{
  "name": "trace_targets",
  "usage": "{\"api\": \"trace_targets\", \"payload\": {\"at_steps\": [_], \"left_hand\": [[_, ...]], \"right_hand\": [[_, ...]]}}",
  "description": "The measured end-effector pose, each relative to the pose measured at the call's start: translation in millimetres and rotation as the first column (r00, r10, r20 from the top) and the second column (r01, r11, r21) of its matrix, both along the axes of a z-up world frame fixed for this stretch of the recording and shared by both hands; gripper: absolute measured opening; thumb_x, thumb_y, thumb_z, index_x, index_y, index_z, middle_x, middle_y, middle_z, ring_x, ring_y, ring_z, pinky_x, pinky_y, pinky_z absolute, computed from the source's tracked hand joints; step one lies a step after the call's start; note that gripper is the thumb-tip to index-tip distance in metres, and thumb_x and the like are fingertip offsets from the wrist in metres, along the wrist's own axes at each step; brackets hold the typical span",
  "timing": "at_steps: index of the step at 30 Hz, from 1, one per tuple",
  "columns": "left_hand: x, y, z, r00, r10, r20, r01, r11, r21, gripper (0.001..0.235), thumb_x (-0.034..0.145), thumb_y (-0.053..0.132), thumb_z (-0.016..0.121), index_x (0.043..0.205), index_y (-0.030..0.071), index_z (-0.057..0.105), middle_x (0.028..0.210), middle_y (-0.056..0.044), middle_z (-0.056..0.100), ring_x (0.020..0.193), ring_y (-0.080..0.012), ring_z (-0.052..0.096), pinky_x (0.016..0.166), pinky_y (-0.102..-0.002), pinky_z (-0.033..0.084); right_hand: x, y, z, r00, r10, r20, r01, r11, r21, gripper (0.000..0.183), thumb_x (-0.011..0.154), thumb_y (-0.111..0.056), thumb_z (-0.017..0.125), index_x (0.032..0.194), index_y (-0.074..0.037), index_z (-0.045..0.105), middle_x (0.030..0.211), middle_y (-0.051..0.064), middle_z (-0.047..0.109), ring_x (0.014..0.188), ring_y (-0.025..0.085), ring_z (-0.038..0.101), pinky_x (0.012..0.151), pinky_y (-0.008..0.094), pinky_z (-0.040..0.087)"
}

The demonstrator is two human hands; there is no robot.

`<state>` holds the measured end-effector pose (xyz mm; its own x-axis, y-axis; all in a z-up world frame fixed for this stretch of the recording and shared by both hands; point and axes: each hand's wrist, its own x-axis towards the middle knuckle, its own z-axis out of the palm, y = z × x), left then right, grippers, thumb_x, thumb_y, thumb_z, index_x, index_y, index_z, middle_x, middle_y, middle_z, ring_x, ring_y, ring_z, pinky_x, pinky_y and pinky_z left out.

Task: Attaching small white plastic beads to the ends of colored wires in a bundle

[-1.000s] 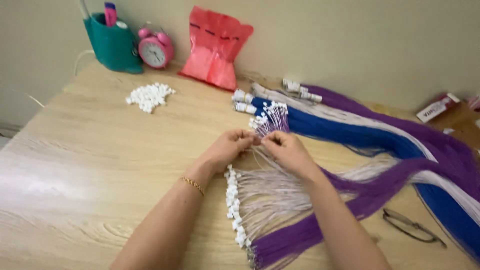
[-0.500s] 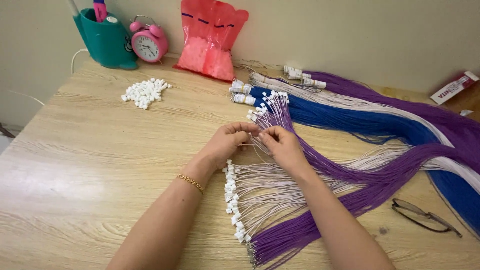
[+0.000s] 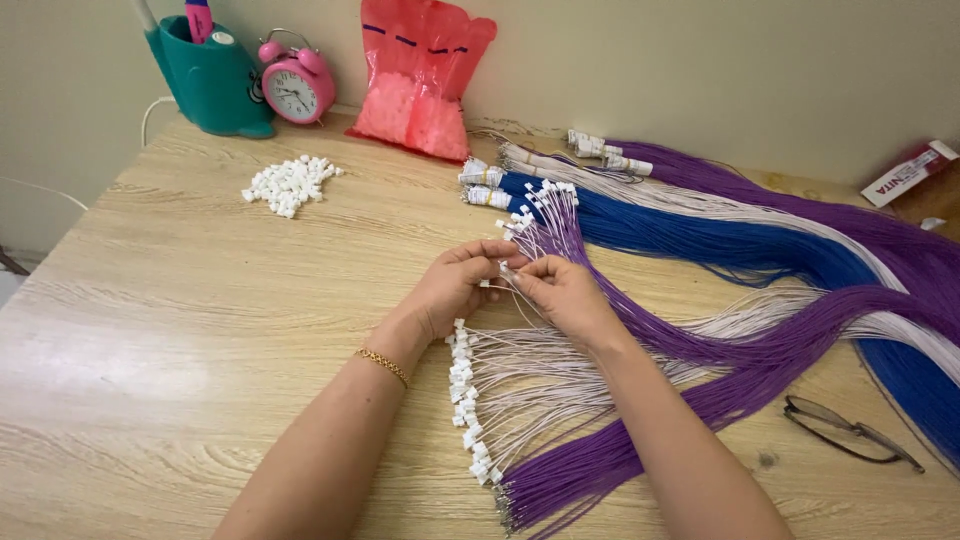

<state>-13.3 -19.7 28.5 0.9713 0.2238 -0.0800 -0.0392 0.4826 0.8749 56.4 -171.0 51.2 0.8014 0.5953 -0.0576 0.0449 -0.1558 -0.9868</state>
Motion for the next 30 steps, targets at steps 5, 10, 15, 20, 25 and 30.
{"api": "trace_targets", "payload": {"at_steps": [5,10,15,20,25,30], "left_hand": [[2.2,0.2,-1.1,1.0,-0.026,0.017,0.026,1.0,0.005,0.043,0.08,0.001,0.051,0.121,0.006,0.064,0.106,-0.008,0.071,0.072,-0.009,0.062,0.057,-0.019,0.055],[8.2,4.8,-12.6,0.999,-0.045,0.0,0.045,0.999,0.007,0.046,0.081,0.002,0.05,0.124,0.009,0.063,0.112,-0.007,0.07,0.073,-0.0087,0.064,0.057,-0.019,0.057],[0.6,5.7,-5.0,0.992,-0.034,-0.124,0.032,0.999,-0.025,0.042,0.083,0.006,0.05,0.123,0.009,0.062,0.11,-0.007,0.071,0.071,-0.0113,0.068,0.05,-0.02,0.057],[0.7,3.4,-3.9,0.991,0.008,-0.132,0.001,0.998,0.068,0.028,0.091,0.021,0.059,0.117,0.016,0.066,0.094,-0.001,0.071,0.06,-0.0061,0.06,0.043,-0.015,0.049],[1.5,-0.2,-3.2,0.991,0.02,-0.129,-0.004,0.993,0.122,0.031,0.089,0.022,0.067,0.12,0.018,0.066,0.093,-0.001,0.071,0.058,-0.005,0.056,0.041,-0.014,0.046],[0.2,-3.1,-3.2,0.993,0.032,-0.113,-0.012,0.984,0.177,0.028,0.088,0.025,0.068,0.115,0.016,0.066,0.089,-0.001,0.07,0.06,-0.0035,0.055,0.044,-0.013,0.047]], "right_hand": [[1.2,0.2,-9.5,0.995,-0.065,-0.075,0.069,0.996,0.049,0.02,0.082,-0.015,0.078,0.094,-0.004,0.066,0.06,-0.002,0.052,0.041,0.0,0.043,0.034,0.013,0.03],[6.7,1.7,-14.1,0.987,-0.123,-0.103,0.134,0.986,0.104,0.019,0.08,-0.014,0.079,0.093,-0.006,0.066,0.061,-0.001,0.053,0.041,0.001,0.044,0.034,0.012,0.029],[8.4,2.3,-9.0,0.974,-0.172,-0.15,0.196,0.967,0.161,0.022,0.081,-0.017,0.079,0.095,-0.007,0.066,0.064,-0.001,0.052,0.038,0.0,0.041,0.033,0.013,0.028],[10.0,1.0,-15.2,0.983,-0.108,-0.146,0.131,0.98,0.151,0.016,0.085,-0.016,0.075,0.094,-0.007,0.066,0.064,-0.002,0.052,0.039,0.002,0.041,0.033,0.013,0.026],[7.4,1.1,-10.5,0.988,-0.069,-0.139,0.091,0.984,0.153,0.014,0.087,-0.016,0.072,0.094,-0.007,0.065,0.064,-0.002,0.051,0.038,0.002,0.04,0.033,0.014,0.026],[8.5,0.0,-15.5,0.992,-0.04,-0.116,0.056,0.989,0.139,0.014,0.088,-0.017,0.071,0.094,-0.006,0.065,0.064,-0.002,0.049,0.04,0.002,0.042,0.034,0.014,0.028]]}}
